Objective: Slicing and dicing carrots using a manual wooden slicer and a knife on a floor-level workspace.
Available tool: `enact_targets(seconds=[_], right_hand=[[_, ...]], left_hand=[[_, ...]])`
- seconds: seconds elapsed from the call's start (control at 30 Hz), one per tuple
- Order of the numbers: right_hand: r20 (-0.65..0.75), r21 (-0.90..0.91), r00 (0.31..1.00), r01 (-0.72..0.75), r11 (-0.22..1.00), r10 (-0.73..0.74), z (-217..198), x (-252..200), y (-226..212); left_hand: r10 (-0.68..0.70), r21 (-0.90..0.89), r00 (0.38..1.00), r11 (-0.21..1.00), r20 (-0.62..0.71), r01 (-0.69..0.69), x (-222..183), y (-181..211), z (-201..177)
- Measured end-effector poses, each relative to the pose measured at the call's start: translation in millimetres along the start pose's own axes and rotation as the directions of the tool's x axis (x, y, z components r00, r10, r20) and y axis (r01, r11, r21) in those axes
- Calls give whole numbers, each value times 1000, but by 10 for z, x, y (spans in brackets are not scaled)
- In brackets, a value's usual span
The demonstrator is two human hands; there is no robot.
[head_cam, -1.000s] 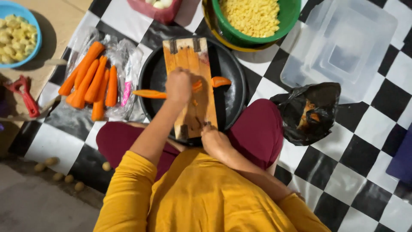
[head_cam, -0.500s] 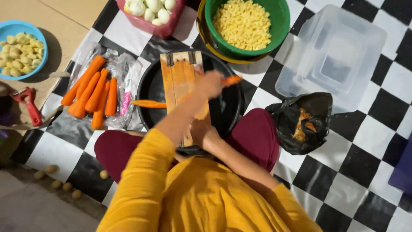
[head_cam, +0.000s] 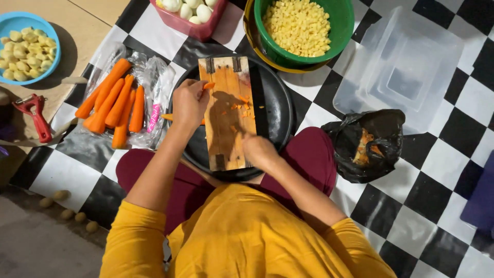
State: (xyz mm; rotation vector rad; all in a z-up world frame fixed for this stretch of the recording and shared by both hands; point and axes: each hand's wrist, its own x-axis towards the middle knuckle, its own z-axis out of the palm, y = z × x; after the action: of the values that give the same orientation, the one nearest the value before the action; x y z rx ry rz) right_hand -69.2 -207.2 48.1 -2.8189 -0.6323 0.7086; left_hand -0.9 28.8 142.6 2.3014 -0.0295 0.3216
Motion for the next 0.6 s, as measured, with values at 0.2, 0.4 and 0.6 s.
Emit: enact_targets(seconds=[0.2, 0.4, 0.6], right_hand=[[30, 176, 991, -131, 976, 128, -608, -244, -206], [33, 370, 999, -26, 929, 15, -705, -85, -592], [166, 627, 957, -288, 724, 236, -618, 220, -84]], left_hand=[[129, 145, 984, 983, -123, -111, -328, -133, 161], [169, 146, 952, 980, -254, -135, -506, -384, 162], [221, 255, 952, 953, -212, -165, -563, -448, 251]])
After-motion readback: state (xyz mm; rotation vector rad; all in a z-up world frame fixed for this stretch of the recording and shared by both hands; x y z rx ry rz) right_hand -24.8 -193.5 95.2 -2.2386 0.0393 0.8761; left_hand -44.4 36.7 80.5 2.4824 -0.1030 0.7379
